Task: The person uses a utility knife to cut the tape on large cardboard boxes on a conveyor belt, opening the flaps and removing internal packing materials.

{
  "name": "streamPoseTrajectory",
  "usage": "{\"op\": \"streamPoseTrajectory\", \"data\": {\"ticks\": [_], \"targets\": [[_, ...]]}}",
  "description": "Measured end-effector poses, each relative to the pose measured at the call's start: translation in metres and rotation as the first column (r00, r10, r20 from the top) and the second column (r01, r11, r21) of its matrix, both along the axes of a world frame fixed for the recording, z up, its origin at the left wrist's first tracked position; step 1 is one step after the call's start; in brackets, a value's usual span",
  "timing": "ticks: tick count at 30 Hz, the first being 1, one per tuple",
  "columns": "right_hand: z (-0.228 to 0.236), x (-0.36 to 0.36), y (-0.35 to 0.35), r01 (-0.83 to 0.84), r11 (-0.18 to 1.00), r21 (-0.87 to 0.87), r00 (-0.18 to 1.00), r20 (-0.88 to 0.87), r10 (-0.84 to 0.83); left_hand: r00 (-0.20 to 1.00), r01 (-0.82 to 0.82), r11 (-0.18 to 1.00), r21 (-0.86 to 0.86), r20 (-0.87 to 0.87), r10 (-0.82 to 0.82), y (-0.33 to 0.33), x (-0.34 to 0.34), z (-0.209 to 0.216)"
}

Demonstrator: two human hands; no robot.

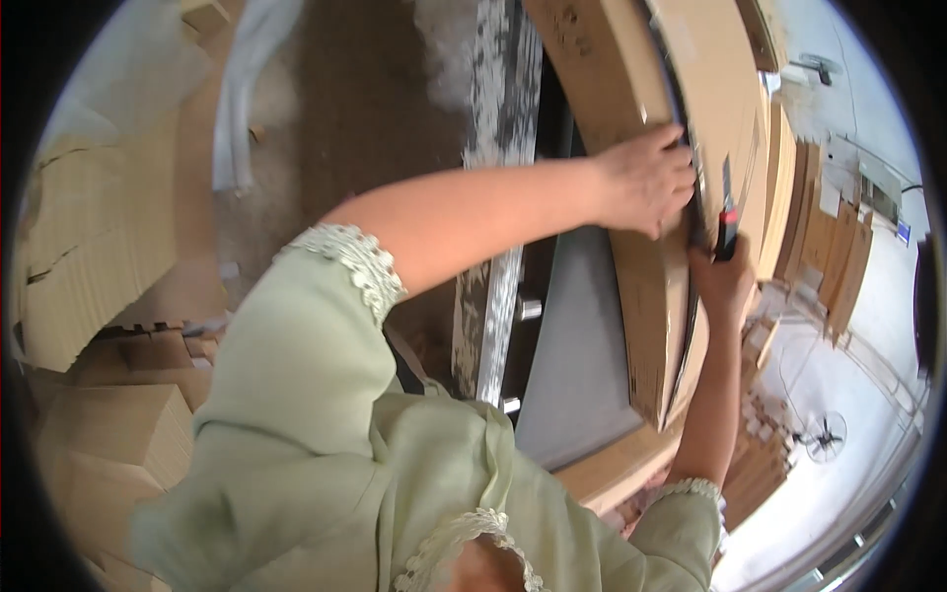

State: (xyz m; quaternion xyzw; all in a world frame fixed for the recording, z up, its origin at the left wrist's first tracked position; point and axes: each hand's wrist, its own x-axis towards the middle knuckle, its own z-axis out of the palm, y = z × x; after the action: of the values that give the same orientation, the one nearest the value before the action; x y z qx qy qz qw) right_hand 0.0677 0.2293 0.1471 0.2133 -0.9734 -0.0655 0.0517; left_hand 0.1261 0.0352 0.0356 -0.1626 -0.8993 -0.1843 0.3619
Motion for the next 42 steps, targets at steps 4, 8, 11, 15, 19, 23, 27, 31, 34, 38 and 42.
{"op": "streamPoseTrajectory", "data": {"ticks": [4,8,11,15,19,23,27,31,34,38,42], "targets": [[-0.005,0.004,-0.003,0.124,0.953,-0.276,0.973,0.222,-0.062,0.962,0.039,0.989,0.145,-0.273,0.002,0.0,-0.018,-0.043],[-0.012,0.009,0.017,0.129,0.936,-0.327,0.96,0.276,-0.035,0.96,0.194,0.975,0.109,-0.227,-0.165,-0.03,-0.032,-0.041],[-0.03,0.014,0.005,0.286,0.826,-0.486,0.949,0.264,-0.173,0.964,0.211,0.963,0.165,-0.2,-0.176,-0.045,-0.034,-0.036],[-0.019,0.011,-0.016,0.372,0.791,-0.485,0.927,0.232,-0.294,0.967,0.193,0.929,0.315,-0.222,-0.126,-0.055,-0.024,-0.001],[0.005,0.007,-0.01,0.298,0.722,-0.624,0.954,0.223,-0.201,0.961,0.225,0.955,0.194,-0.203,-0.185,-0.029,-0.024,0.027],[-0.047,0.006,-0.015,0.315,0.605,-0.731,0.94,0.155,-0.303,0.961,0.202,0.972,-0.12,0.216,-0.173,-0.04,-0.073,0.023],[-0.049,0.11,0.041,0.283,0.418,-0.864,0.942,0.168,-0.29,0.96,0.276,0.939,-0.202,0.092,-0.263,-0.044,-0.089,0.006],[-0.039,0.251,0.117,0.498,0.238,-0.834,0.73,0.255,-0.633,0.984,0.176,0.958,-0.225,0.081,-0.161,-0.048,-0.08,0.009],[-0.011,0.357,0.162,0.641,0.022,-0.767,0.335,0.254,-0.907,0.98,0.196,0.976,-0.095,0.063,-0.191,-0.03,-0.055,0.007],[0.005,0.466,0.227,0.673,-0.272,-0.688,0.048,0.407,-0.912,0.84,0.48,0.861,0.171,0.194,-0.507,0.046,0.036,0.004],[0.011,0.545,0.271,0.735,-0.115,-0.668,-0.132,0.025,-0.991,0.218,0.362,0.637,0.68,0.603,-0.767,0.146,0.176,-0.011]]}}
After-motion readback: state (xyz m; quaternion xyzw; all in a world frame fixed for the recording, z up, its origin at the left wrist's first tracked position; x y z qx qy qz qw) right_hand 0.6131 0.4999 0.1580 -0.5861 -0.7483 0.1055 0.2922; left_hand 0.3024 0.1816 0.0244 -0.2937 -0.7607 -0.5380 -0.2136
